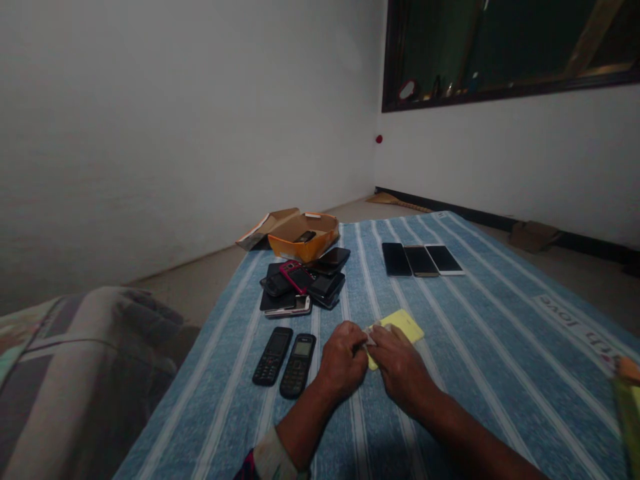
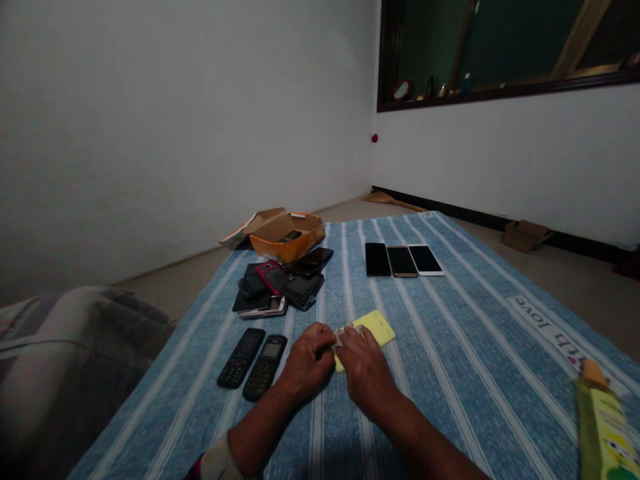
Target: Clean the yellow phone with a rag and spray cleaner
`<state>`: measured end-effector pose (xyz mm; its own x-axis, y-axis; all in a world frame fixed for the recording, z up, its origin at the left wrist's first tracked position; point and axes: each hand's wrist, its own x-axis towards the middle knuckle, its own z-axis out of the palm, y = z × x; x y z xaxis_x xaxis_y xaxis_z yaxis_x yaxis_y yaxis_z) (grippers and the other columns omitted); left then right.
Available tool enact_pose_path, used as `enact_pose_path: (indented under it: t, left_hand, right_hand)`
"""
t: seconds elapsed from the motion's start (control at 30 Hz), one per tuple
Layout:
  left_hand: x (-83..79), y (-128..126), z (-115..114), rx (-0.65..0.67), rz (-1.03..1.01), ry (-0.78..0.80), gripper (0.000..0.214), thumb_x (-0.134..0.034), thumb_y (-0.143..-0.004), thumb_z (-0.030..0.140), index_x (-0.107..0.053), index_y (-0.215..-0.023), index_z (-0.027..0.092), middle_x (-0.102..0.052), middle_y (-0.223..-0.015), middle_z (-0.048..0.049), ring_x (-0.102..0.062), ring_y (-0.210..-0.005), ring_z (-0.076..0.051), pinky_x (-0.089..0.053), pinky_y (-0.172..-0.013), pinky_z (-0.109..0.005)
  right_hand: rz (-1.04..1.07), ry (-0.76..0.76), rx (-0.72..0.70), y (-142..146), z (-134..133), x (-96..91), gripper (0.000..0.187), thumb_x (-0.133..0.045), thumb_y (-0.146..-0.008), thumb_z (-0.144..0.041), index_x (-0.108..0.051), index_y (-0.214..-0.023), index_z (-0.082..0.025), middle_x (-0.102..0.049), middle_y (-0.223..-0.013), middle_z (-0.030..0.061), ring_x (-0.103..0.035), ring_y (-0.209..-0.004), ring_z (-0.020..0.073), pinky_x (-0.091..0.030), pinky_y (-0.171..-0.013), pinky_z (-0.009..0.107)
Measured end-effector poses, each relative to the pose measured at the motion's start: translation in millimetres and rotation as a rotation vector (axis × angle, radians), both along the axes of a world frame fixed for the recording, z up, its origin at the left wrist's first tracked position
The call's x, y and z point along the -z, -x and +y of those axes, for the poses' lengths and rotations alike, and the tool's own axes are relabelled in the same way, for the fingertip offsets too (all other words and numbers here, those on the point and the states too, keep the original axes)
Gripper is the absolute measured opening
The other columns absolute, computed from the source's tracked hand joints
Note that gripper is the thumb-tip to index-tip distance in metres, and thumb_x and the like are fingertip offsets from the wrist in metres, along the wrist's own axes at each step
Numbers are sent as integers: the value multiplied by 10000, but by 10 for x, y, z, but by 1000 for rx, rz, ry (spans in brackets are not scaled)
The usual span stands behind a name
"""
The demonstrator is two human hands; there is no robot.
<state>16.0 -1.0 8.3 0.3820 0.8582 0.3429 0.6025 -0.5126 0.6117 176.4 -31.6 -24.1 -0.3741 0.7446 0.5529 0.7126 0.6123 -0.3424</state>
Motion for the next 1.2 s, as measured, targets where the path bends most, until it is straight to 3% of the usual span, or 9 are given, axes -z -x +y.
enact_pose_path:
  t: [0.13,0.37,0.63,0.83,1.0,1.2]
  left_hand:
    - [8,6,-7,28,-61,32,221,-533,-674,49,-668,-759,202,-606,-839,-42,-592,-889,-222,-492,-810,-341]
    - [43,31,-15,10,-44,45,286,-563,-663,90,-630,-922,192,-612,-900,-49,-583,-913,-237,-496,-848,-383]
    - [21,44,-48,20,49,95,687,-749,-638,198,-514,-1284,197,-596,-1155,-84,-544,-1085,-298,-471,-971,-475]
    - [36,48,-18,-28,120,169,878,-861,-585,288,-463,-1364,214,-576,-1187,-91,-529,-1121,-334,-469,-975,-513]
    - [101,71,12,4,101,88,837,-813,-633,282,-441,-1382,242,-584,-1145,-73,-544,-1087,-316,-473,-963,-507]
    - [111,80,32,18,104,53,811,-757,-640,225,-431,-1382,219,-593,-1154,-91,-550,-1078,-310,-482,-952,-495]
  right_hand:
    - [-103,120,85,5,-122,-68,449,-466,-812,5,-667,-1145,-220,-630,-1325,98,-440,-1359,348,-236,-1088,728]
    - [-84,54,85,10,-147,129,496,-445,-835,12,-647,-1254,-160,-591,-1377,139,-439,-1375,318,-410,-1092,551]
    - [1,12,62,-113,-72,183,478,-394,-841,-4,-686,-1192,-144,-636,-1318,142,-508,-1327,284,-432,-1098,542]
    - [28,-9,117,-210,-53,190,494,-408,-814,5,-684,-1199,-134,-635,-1313,161,-515,-1319,298,-443,-1087,558]
    - [29,-54,-19,-56,-119,208,430,-422,-866,-29,-694,-1171,-163,-647,-1296,160,-527,-1311,282,-470,-1067,515]
    - [-14,-56,-17,83,-45,133,375,-432,-887,-38,-698,-1132,-135,-656,-1276,173,-558,-1277,291,-487,-1046,508]
